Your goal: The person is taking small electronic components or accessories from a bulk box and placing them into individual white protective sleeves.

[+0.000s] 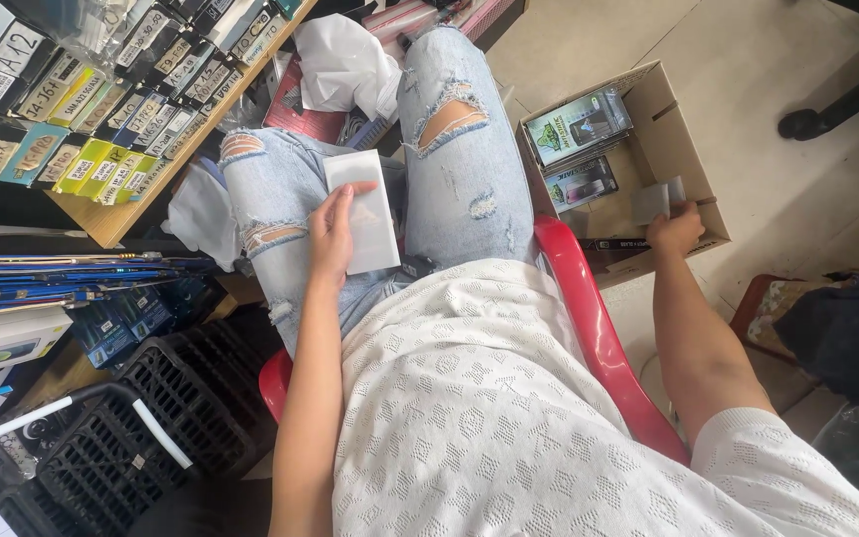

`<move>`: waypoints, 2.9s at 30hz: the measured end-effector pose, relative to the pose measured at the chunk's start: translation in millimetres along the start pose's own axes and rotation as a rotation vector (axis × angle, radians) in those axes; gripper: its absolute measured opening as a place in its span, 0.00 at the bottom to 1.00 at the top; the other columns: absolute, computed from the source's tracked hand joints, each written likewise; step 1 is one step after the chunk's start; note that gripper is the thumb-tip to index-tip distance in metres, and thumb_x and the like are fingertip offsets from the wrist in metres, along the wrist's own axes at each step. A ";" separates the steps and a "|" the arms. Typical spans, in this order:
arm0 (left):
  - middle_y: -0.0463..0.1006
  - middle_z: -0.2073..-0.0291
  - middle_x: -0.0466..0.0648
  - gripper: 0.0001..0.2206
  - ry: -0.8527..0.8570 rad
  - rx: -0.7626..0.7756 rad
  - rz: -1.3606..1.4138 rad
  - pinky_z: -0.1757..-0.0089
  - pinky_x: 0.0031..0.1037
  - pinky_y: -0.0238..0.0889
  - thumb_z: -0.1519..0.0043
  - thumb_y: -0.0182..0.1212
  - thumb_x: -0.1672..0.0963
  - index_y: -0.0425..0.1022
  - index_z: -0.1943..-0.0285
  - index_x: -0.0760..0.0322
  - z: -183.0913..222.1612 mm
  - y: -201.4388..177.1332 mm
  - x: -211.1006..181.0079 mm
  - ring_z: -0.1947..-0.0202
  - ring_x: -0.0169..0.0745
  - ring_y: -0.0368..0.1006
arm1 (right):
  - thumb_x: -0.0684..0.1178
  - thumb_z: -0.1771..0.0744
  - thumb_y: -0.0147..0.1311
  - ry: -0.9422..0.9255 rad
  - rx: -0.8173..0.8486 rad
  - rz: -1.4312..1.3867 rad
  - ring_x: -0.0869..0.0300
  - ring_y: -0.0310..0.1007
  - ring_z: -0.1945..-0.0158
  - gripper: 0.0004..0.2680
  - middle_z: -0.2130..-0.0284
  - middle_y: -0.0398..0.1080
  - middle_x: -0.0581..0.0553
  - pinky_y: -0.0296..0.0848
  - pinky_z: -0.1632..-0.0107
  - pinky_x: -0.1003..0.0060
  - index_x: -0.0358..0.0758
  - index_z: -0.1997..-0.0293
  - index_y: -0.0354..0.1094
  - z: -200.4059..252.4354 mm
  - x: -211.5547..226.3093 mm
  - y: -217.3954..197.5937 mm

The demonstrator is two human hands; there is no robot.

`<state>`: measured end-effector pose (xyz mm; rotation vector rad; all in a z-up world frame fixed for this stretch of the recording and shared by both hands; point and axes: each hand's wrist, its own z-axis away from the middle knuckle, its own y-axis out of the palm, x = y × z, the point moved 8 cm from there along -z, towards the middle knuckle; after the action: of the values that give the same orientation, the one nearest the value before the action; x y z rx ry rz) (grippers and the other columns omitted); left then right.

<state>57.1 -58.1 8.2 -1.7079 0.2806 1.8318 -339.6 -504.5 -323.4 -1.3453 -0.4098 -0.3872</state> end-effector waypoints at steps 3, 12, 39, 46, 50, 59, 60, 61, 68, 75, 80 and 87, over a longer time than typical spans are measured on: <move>0.80 0.52 0.48 0.17 0.005 -0.009 0.015 0.40 0.35 0.56 0.26 0.44 0.51 0.81 0.47 0.57 -2.7 -0.4 3.0 0.46 0.35 0.69 | 0.36 0.35 0.58 -0.038 -0.009 0.009 0.42 0.75 0.49 0.13 0.55 0.71 0.36 0.72 0.46 0.46 0.37 0.45 0.67 27.3 29.6 -27.6; 0.81 0.54 0.48 0.17 0.010 -0.003 0.008 0.40 0.36 0.57 0.27 0.44 0.51 0.81 0.47 0.56 7.6 1.0 -15.7 0.48 0.36 0.70 | 0.36 0.34 0.58 -0.224 -0.153 -0.195 0.41 0.74 0.54 0.09 0.60 0.65 0.41 0.71 0.52 0.47 0.41 0.53 0.66 34.0 84.3 -54.8; 0.72 0.37 0.51 0.18 0.296 -0.071 0.210 0.32 0.42 0.44 0.34 0.62 0.58 0.72 0.34 0.58 -5.1 -21.9 1.3 0.30 0.46 0.59 | 0.41 0.31 0.57 -1.101 0.821 -0.685 0.59 0.75 0.69 0.10 0.74 0.73 0.44 0.78 0.62 0.61 0.44 0.44 0.72 307.7 481.7 -45.3; 0.72 0.39 0.58 0.20 0.176 -0.106 0.175 0.33 0.43 0.47 0.32 0.61 0.50 0.72 0.36 0.64 -3.8 -19.8 18.1 0.31 0.50 0.60 | 0.48 0.30 0.58 -0.962 0.854 -0.740 0.61 0.74 0.62 0.06 0.69 0.77 0.44 0.75 0.54 0.62 0.43 0.48 0.74 304.4 482.2 -43.8; 0.81 0.63 0.43 0.12 0.135 -0.044 0.165 0.48 0.32 0.66 0.33 0.63 0.49 0.81 0.52 0.58 5.7 -16.1 4.4 0.56 0.31 0.73 | 0.50 0.30 0.58 -0.892 0.903 -0.722 0.63 0.73 0.60 0.06 0.68 0.78 0.46 0.73 0.50 0.64 0.43 0.52 0.75 311.3 482.0 -46.1; 0.81 0.70 0.40 0.10 0.185 0.019 0.155 0.55 0.26 0.67 0.34 0.65 0.50 0.81 0.57 0.56 6.0 -14.7 -11.8 0.64 0.25 0.71 | 0.52 0.28 0.52 -0.710 1.062 -0.729 0.68 0.68 0.63 0.09 0.72 0.71 0.54 0.69 0.54 0.71 0.44 0.64 0.73 291.4 465.2 -0.9; 0.81 0.70 0.40 0.10 0.185 0.020 0.154 0.55 0.26 0.67 0.34 0.65 0.50 0.81 0.57 0.56 7.4 -14.9 -14.3 0.64 0.25 0.71 | 0.52 0.28 0.52 -0.710 1.061 -0.730 0.68 0.68 0.63 0.09 0.72 0.71 0.54 0.69 0.54 0.71 0.44 0.64 0.73 294.6 466.4 -9.9; 0.81 0.70 0.41 0.10 0.173 0.032 0.161 0.55 0.26 0.67 0.34 0.64 0.50 0.81 0.57 0.57 8.8 -14.1 -16.0 0.64 0.27 0.71 | 0.50 0.28 0.52 -0.717 1.077 -0.716 0.67 0.67 0.63 0.08 0.72 0.71 0.53 0.69 0.54 0.71 0.44 0.64 0.73 299.3 467.6 -18.1; 0.81 0.71 0.41 0.10 0.140 0.061 0.155 0.56 0.25 0.68 0.33 0.63 0.49 0.81 0.58 0.57 7.0 -11.8 -5.9 0.67 0.26 0.72 | 0.44 0.33 0.59 -0.758 1.093 -0.689 0.61 0.67 0.64 0.02 0.72 0.71 0.48 0.67 0.57 0.66 0.42 0.63 0.76 320.6 479.3 -46.7; 0.82 0.71 0.42 0.11 0.119 0.086 0.178 0.58 0.23 0.68 0.33 0.63 0.48 0.81 0.57 0.56 -2.1 -4.7 9.5 0.68 0.27 0.71 | 0.46 0.31 0.57 -0.571 0.911 -0.883 0.68 0.66 0.61 0.04 0.69 0.69 0.54 0.68 0.56 0.73 0.44 0.56 0.76 289.9 472.9 -38.2; 0.79 0.72 0.40 0.11 0.148 0.068 0.202 0.59 0.22 0.67 0.34 0.64 0.48 0.81 0.58 0.55 6.2 -11.9 -12.2 0.68 0.26 0.70 | 0.50 0.32 0.62 -0.493 0.946 -0.914 0.68 0.72 0.62 0.04 0.70 0.72 0.55 0.72 0.58 0.75 0.45 0.59 0.76 310.4 473.1 -72.6; 0.78 0.76 0.40 0.11 0.120 0.038 0.194 0.66 0.18 0.65 0.35 0.64 0.48 0.81 0.59 0.56 5.1 -11.0 -5.3 0.72 0.26 0.69 | 0.51 0.33 0.65 -0.298 0.896 -1.128 0.67 0.74 0.64 0.06 0.69 0.74 0.52 0.74 0.59 0.72 0.43 0.61 0.74 294.2 471.9 -61.4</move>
<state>58.9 -48.2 16.8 -1.8211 0.5441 1.8494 21.2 -242.5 14.5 -0.1764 -1.4073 -0.7946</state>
